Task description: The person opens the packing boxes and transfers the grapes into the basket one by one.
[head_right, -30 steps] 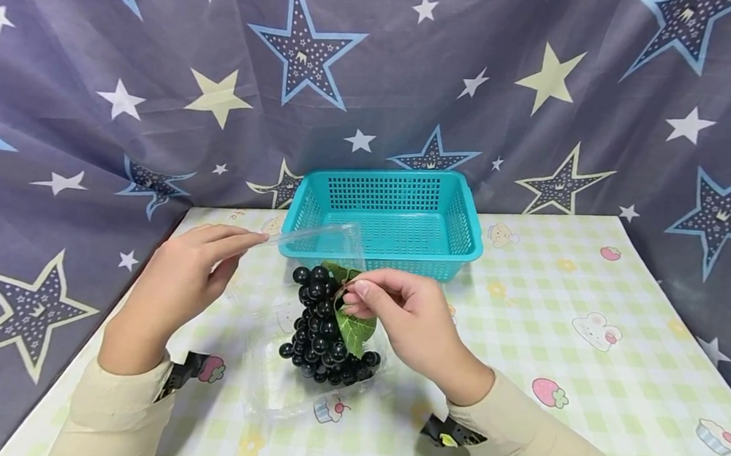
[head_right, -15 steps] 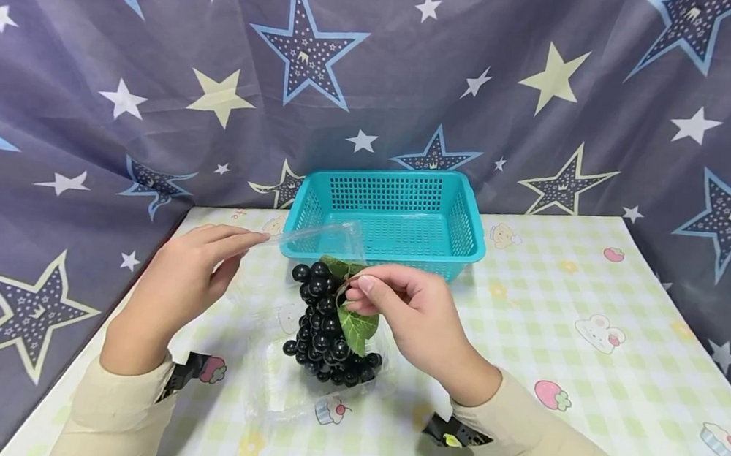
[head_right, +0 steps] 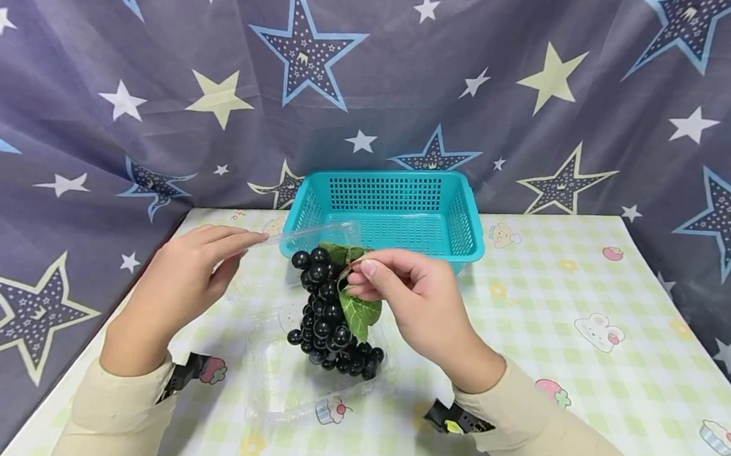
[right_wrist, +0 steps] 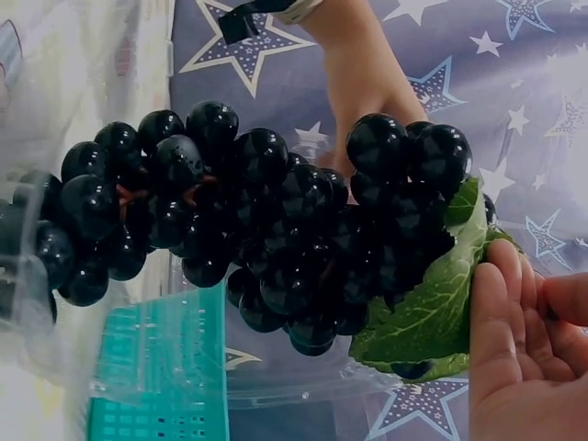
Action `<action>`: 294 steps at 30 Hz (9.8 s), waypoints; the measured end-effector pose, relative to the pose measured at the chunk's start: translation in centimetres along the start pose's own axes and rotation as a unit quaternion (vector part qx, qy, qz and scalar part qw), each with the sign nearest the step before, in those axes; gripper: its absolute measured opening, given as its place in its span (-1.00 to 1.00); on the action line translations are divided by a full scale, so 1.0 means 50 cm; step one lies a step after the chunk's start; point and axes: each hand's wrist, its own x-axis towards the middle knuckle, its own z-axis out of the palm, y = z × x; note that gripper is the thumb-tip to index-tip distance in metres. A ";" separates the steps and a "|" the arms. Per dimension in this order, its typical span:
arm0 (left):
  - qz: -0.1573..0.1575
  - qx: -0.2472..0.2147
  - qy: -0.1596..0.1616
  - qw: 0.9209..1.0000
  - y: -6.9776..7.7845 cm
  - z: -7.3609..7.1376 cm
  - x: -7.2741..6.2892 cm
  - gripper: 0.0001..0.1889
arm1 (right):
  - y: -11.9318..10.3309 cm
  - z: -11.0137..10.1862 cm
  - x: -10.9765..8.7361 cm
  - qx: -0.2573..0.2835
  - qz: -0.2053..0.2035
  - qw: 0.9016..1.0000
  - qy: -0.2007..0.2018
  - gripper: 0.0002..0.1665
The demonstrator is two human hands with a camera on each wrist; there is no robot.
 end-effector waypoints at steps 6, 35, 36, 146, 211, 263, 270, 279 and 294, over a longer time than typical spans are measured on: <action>0.000 0.003 -0.005 1.000 0.002 -0.002 0.001 -0.52 | -0.015 -0.007 0.005 -0.009 -0.002 1.000 0.017 -0.75; -0.004 0.007 -0.006 1.000 0.001 -0.001 -0.002 -0.50 | -0.082 -0.038 0.024 -0.013 -0.060 0.996 0.061 -0.77; -0.005 0.007 -0.007 1.000 0.001 -0.001 -0.003 -0.50 | -0.085 -0.039 0.025 -0.013 -0.062 0.996 0.064 -0.77; -0.018 0.024 -0.008 1.000 -0.003 -0.008 -0.006 -0.51 | -0.110 -0.159 0.160 0.053 -0.111 0.972 0.200 -0.71; -0.016 0.007 -0.011 1.000 -0.005 -0.012 -0.001 -0.53 | -0.063 -0.135 0.215 0.020 -0.071 0.978 0.195 -0.74; -0.016 0.007 -0.016 1.000 -0.006 -0.014 -0.002 -0.51 | -0.003 -0.114 0.226 -0.081 -0.021 0.981 0.174 -0.73; -0.014 0.007 -0.013 1.000 -0.006 -0.012 -0.002 -0.51 | 0.008 -0.111 0.222 -0.081 -0.013 0.983 0.165 -0.73; -0.012 0.007 -0.013 1.000 -0.005 -0.013 -0.004 -0.52 | 0.025 -0.108 0.218 -0.075 -0.010 0.985 0.157 -0.75; -0.015 0.010 -0.015 1.000 -0.007 -0.013 -0.002 -0.53 | 0.040 -0.099 0.215 -0.080 -0.003 0.985 0.153 -0.74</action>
